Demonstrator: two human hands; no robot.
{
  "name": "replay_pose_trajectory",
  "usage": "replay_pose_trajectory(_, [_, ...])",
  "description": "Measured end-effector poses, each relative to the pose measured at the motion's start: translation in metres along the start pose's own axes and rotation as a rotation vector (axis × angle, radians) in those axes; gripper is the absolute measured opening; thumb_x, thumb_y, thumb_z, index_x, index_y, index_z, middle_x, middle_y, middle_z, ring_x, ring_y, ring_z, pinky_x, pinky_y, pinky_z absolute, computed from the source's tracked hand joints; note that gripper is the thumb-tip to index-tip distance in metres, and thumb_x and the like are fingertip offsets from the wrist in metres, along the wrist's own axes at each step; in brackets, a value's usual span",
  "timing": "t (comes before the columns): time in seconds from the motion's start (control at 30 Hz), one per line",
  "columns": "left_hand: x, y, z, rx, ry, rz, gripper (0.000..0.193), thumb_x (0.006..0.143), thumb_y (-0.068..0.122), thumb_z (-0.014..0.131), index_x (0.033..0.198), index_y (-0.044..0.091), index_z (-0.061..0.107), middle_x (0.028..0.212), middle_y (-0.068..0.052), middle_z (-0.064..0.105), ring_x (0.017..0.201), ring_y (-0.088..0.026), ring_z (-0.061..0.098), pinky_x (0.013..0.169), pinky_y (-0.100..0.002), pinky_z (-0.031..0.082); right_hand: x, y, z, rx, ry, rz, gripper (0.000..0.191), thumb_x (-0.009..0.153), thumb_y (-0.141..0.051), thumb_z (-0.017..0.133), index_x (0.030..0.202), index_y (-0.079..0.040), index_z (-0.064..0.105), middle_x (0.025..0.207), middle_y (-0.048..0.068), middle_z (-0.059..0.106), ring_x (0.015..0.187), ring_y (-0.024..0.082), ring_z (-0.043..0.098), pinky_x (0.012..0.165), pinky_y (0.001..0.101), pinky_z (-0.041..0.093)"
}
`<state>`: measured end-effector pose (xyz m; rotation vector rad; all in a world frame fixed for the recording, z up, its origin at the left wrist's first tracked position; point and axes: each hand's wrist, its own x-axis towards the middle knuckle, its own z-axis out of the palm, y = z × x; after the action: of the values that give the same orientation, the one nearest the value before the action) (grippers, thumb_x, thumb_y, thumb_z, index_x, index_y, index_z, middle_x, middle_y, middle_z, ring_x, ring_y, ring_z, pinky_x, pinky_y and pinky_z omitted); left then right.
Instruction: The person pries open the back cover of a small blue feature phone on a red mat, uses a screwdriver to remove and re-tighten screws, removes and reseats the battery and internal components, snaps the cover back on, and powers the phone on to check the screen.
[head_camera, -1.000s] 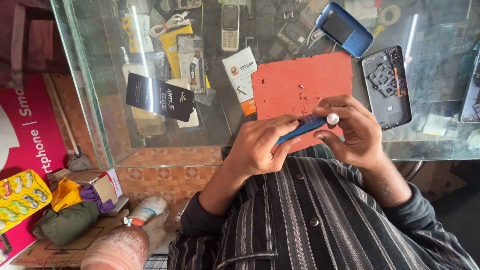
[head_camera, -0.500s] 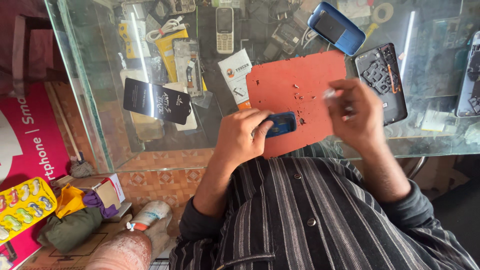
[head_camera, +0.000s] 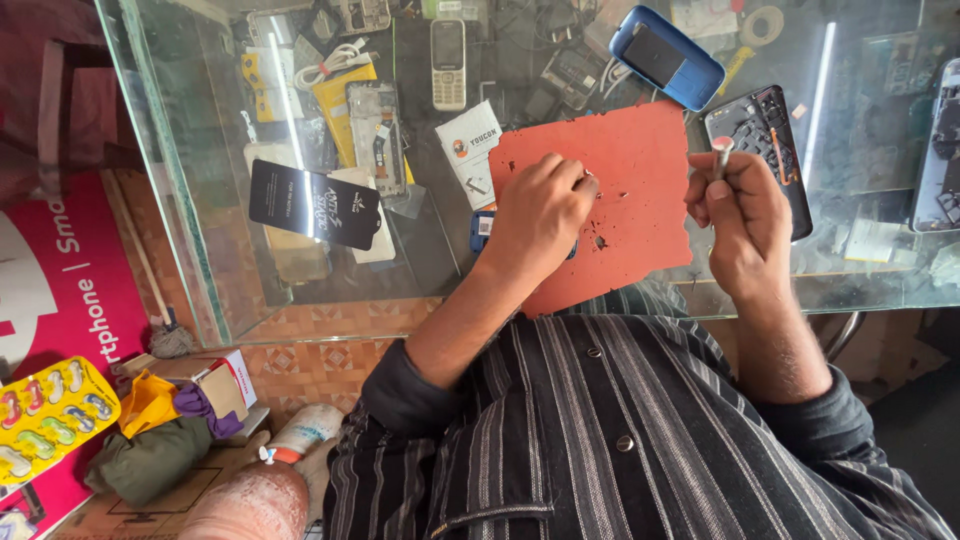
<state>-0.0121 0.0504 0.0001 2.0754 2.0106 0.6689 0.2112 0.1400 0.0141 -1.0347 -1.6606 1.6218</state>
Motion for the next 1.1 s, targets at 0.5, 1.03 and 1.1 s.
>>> replay_pose_trajectory(0.5, [-0.003,-0.006,-0.01,-0.767,0.026,-0.205,0.011,0.089,-0.003,0.072,0.096,-0.005,0.064,0.089,-0.012,0.067,0.078,-0.021,0.068,0.073,-0.032,0.058,-0.026,0.003,0.015,-0.054,-0.058,-0.267,0.023,0.117,0.009,0.05,0.127,-0.005,0.034,0.122,0.023,0.064,0.119,0.027,0.069,0.105,0.0402,0.057])
replay_pose_trajectory(1.03, [-0.062,0.022,-0.002,-0.996,0.356,-0.235,0.04,0.096,-0.007,0.076,0.119,0.005,0.045,0.103,-0.011,0.075,0.103,-0.02,0.076,0.095,-0.03,0.062,-0.025,-0.02,0.04,-0.424,0.057,-0.731,0.078,0.095,0.011,0.071,0.137,-0.012,0.01,0.107,0.028,0.064,0.095,0.035,0.077,0.085,0.0454,0.069])
replay_pose_trajectory(1.1, [-0.062,0.026,0.001,-0.993,0.34,-0.211,0.042,0.096,-0.007,0.075,0.12,0.006,0.043,0.101,-0.01,0.073,0.102,-0.018,0.076,0.095,-0.031,0.061,-0.03,-0.022,0.04,-0.517,0.066,-0.799,0.081,0.092,0.007,0.076,0.137,-0.009,0.01,0.102,0.027,0.067,0.092,0.037,0.078,0.082,0.0458,0.069])
